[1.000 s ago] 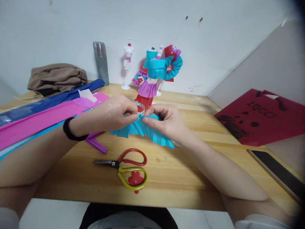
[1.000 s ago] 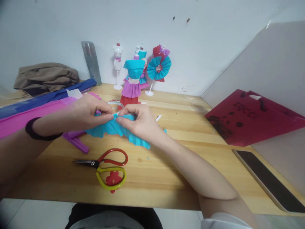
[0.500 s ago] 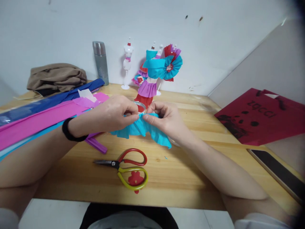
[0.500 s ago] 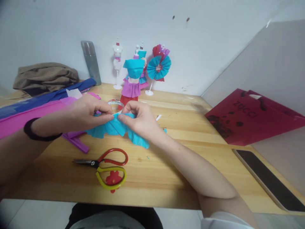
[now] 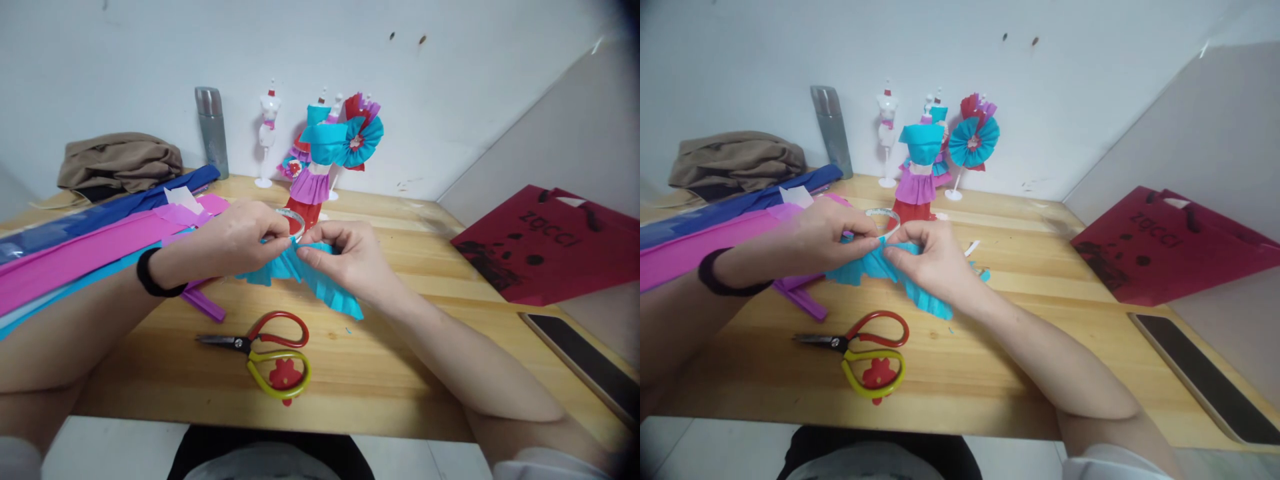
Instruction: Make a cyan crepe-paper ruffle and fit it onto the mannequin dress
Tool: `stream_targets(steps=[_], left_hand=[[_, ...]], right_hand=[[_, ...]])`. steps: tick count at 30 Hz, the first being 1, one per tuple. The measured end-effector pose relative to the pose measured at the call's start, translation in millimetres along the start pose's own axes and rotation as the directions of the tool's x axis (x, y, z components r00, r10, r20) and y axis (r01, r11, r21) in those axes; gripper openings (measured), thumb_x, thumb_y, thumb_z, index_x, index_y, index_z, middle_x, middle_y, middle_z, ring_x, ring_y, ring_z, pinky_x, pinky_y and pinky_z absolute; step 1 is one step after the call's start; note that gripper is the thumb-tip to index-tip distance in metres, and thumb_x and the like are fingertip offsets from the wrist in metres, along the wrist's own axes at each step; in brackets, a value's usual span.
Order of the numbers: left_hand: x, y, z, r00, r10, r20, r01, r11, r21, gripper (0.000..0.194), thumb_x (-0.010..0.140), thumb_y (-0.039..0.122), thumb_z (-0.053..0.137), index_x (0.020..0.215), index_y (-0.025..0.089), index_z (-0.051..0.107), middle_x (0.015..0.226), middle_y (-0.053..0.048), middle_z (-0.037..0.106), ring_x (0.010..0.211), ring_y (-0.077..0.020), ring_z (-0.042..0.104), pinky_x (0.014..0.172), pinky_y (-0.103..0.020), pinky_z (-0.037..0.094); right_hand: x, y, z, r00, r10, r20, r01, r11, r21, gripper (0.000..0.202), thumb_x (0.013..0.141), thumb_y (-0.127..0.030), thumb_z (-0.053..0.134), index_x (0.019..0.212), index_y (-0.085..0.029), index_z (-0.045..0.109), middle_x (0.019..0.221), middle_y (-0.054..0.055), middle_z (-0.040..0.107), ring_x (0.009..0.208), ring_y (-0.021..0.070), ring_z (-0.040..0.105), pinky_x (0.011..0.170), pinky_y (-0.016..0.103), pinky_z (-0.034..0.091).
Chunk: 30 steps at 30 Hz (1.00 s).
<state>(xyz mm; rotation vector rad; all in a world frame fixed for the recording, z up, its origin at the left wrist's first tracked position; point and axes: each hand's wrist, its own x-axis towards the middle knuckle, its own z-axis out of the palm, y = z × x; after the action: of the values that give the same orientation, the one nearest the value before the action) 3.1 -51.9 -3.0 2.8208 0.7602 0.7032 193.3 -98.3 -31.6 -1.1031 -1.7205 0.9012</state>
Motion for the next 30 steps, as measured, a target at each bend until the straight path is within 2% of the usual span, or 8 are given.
stream_targets(steps=[7, 15, 23, 30], left_hand=[[0, 3, -3.4, 0.997, -0.052, 0.057, 0.053, 0.998, -0.014, 0.033, 0.083, 0.019, 0.052, 0.052, 0.016, 0.042, 0.047, 0.005, 0.032, 0.046, -0.0072, 0.030, 0.048, -0.026, 0.019], [1, 7, -4.7, 0.992, -0.098, 0.077, 0.101, 0.994, -0.047, 0.035, 0.081, 0.016, 0.053, 0.050, 0.016, 0.038, 0.047, 0.005, 0.031, 0.047, -0.0073, 0.028, 0.050, -0.028, 0.018], [2, 12, -6.1, 0.978, -0.160, 0.130, 0.166, 0.986, -0.033, 0.033, 0.084, 0.013, 0.056, 0.052, 0.015, 0.047, 0.048, 0.006, 0.034, 0.049, -0.0075, 0.030, 0.052, -0.028, 0.017], [0, 5, -5.2, 0.976, -0.089, 0.198, 0.121, 0.981, -0.155, 0.025, 0.082, 0.014, 0.056, 0.057, 0.015, 0.057, 0.052, 0.004, 0.046, 0.053, -0.0081, 0.036, 0.053, -0.025, 0.022]], right_hand=[[4, 6, 0, 0.999, -0.016, -0.031, 0.016, 1.000, 0.015, 0.015, 0.072, -0.033, 0.072, 0.070, -0.019, 0.067, 0.066, 0.002, 0.067, 0.059, 0.0145, 0.056, 0.054, 0.028, 0.045], [7, 10, 1, 0.999, -0.023, -0.047, 0.025, 0.999, 0.028, 0.021, 0.072, -0.034, 0.073, 0.068, -0.020, 0.057, 0.061, -0.002, 0.056, 0.054, 0.0114, 0.048, 0.050, 0.026, 0.040], [9, 13, 0, 0.998, -0.004, -0.059, 0.007, 0.999, 0.047, 0.025, 0.070, -0.034, 0.074, 0.065, -0.020, 0.053, 0.060, -0.003, 0.053, 0.054, 0.0106, 0.045, 0.050, 0.025, 0.036], [8, 14, -1, 0.999, 0.024, -0.039, -0.023, 0.999, 0.034, 0.032, 0.068, -0.037, 0.077, 0.058, -0.020, 0.051, 0.054, -0.004, 0.051, 0.051, 0.0096, 0.042, 0.048, 0.025, 0.034]])
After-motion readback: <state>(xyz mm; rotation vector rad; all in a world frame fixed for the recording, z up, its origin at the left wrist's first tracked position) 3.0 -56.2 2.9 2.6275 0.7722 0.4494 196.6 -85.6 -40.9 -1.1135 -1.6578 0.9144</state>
